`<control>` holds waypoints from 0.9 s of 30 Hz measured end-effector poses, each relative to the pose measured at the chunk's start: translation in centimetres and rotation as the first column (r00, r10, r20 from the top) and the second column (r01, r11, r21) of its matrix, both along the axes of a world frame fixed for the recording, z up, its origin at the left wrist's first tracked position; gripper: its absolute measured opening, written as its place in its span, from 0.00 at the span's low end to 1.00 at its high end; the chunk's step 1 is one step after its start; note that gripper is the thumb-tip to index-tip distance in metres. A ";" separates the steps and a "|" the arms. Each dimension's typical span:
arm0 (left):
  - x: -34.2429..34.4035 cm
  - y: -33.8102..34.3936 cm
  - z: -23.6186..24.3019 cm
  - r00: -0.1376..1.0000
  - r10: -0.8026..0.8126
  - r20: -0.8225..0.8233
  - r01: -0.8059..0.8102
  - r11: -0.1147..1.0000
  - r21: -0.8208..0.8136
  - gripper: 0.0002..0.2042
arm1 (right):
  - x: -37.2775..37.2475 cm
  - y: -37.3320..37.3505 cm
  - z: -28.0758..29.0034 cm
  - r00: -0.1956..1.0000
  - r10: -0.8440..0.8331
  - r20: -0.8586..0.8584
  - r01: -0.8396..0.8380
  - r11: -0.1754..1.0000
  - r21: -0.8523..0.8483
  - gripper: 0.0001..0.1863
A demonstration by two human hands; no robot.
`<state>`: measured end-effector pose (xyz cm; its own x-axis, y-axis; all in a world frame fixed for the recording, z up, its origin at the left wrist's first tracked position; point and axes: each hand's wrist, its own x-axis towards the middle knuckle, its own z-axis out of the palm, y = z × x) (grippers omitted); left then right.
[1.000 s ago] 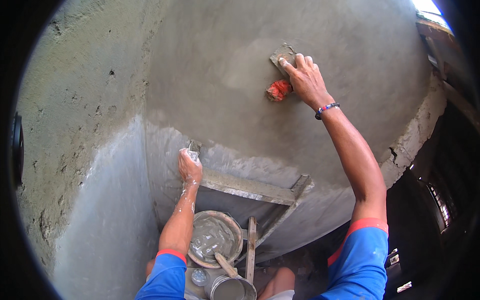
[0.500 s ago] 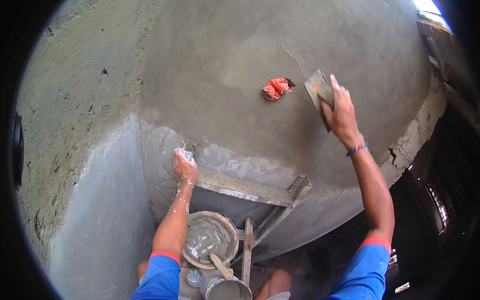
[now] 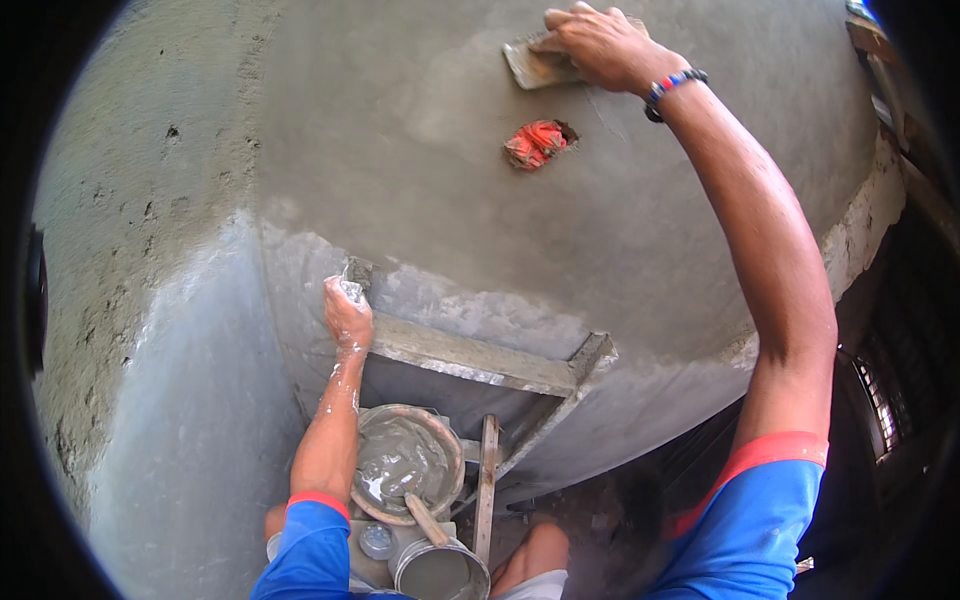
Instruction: The person is using a wooden float to smooth a layer of wet plaster on a concrete wall.
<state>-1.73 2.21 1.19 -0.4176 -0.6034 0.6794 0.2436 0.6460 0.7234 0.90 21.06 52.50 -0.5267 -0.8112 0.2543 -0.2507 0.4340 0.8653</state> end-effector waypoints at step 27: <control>-0.6 0.2 -0.6 0.999 0.035 0.013 -0.035 0.999 -0.013 0.19 | 1.4 17.0 -10.3 0.998 0.058 -0.009 -0.058 0.998 0.014 0.25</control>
